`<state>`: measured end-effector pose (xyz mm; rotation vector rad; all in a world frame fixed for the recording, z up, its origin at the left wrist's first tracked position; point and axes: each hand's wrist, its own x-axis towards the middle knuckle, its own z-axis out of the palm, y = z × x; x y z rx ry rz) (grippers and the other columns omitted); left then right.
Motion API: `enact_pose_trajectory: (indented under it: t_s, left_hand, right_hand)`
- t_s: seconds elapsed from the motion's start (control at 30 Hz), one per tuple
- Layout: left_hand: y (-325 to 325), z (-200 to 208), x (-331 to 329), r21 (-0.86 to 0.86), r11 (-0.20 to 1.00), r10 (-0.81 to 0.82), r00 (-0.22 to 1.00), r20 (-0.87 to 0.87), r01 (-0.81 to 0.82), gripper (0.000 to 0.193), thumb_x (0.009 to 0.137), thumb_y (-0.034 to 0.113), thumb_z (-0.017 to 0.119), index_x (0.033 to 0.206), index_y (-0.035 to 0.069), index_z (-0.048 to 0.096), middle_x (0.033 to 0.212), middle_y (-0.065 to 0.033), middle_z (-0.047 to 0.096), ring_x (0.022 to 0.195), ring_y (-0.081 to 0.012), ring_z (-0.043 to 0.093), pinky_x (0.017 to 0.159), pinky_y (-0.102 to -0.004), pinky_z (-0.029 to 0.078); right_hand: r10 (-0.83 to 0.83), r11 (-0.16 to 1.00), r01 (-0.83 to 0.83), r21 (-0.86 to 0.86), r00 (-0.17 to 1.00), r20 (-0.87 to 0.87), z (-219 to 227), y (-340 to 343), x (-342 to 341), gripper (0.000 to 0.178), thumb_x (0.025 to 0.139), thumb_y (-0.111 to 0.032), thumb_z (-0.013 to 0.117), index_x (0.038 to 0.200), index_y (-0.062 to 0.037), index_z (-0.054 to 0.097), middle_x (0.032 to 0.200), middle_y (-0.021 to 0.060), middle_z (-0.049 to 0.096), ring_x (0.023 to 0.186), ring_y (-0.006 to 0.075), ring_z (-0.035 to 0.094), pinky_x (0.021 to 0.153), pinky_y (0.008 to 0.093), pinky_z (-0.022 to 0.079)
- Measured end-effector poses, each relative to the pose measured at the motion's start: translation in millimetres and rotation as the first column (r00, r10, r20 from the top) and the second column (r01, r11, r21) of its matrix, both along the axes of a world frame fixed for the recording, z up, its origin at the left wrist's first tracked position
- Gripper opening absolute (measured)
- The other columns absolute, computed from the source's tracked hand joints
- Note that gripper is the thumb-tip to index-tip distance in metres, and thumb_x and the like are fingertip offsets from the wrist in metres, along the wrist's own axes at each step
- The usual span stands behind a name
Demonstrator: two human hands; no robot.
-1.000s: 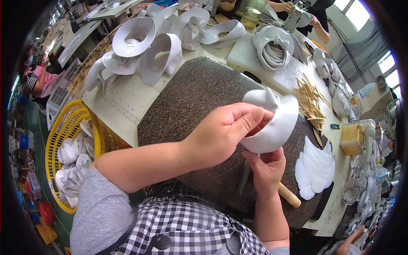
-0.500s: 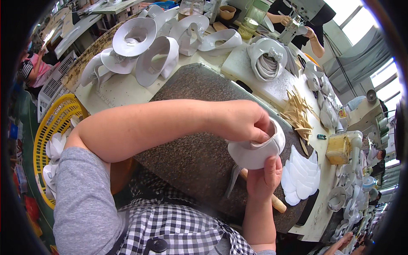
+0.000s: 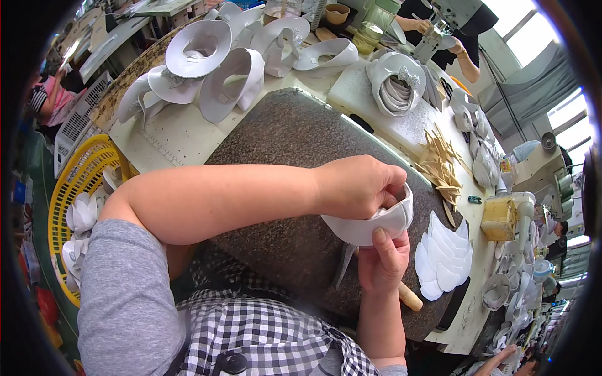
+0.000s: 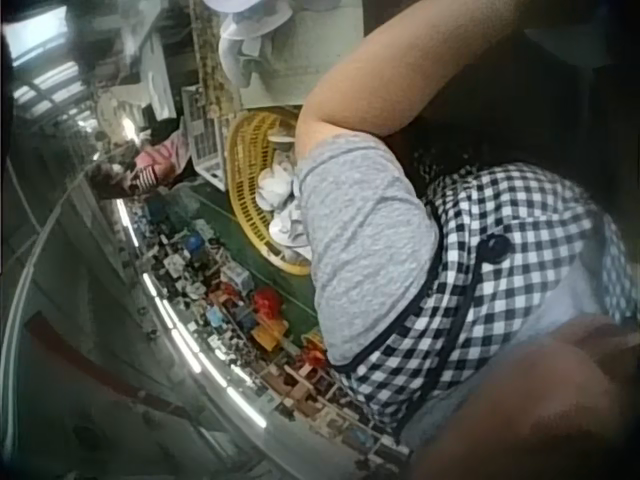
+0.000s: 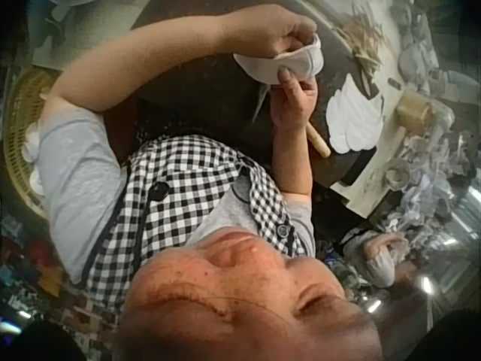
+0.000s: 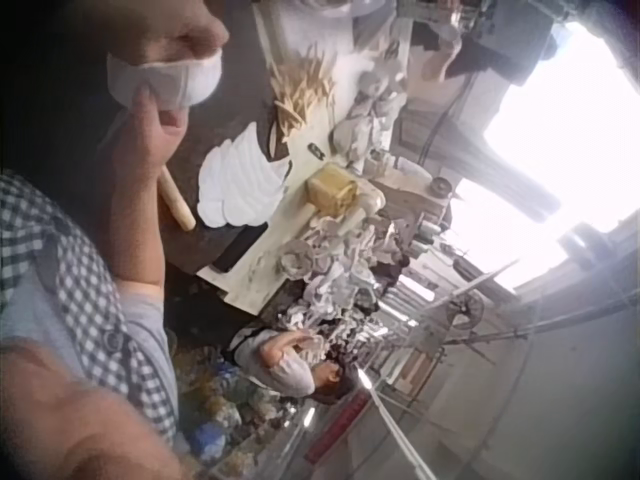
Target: The person assembles and shapes white leather shoe components for the heel and counter area by flattening and securing the pieces with a hammer.
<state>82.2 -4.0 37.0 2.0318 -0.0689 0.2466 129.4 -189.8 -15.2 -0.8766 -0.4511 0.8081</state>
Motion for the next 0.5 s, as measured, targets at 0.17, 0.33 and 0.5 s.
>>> enact_pose_trajectory:
  t_s: [0.17,0.33,0.5]
  left_hand:
    - [4,2,5,0.049,0.995,-0.087,0.995,-0.049,0.090,0.018,0.089,0.015,0.065,0.100,0.001,0.064,0.092,-0.0186,0.070,0.089,-0.0346,0.068,0.079,-0.0395,0.052]
    - [10,-2,-1,-0.341,0.940,-0.081,0.986,-0.145,0.027,0.034,0.099,0.033,0.062,0.113,0.002,0.067,0.100,-0.0096,0.071,0.090,-0.0185,0.067,0.081,-0.0342,0.053]
    - [17,14,-11,-0.483,0.875,-0.170,0.912,-0.373,-0.035,0.036,0.099,0.036,0.061,0.107,0.001,0.068,0.095,-0.0070,0.069,0.088,-0.0149,0.063,0.077,-0.0307,0.051]
  right_hand:
    - [0.042,0.998,-0.043,0.041,0.999,0.018,-3,-2,4,0.050,0.089,-0.012,0.073,0.133,0.0004,0.053,0.127,0.0130,0.063,0.120,0.0265,0.060,0.107,0.0449,0.044]
    - [0.066,0.994,-0.064,0.087,0.998,-0.018,-3,3,10,0.052,0.091,-0.016,0.071,0.136,0.0001,0.051,0.132,0.0141,0.060,0.124,0.0287,0.057,0.110,0.0475,0.041]
    - [0.072,0.992,-0.065,0.110,0.995,-0.067,-9,0,17,0.052,0.093,-0.015,0.069,0.139,-0.0012,0.048,0.138,0.0142,0.057,0.128,0.0294,0.055,0.111,0.0487,0.040]
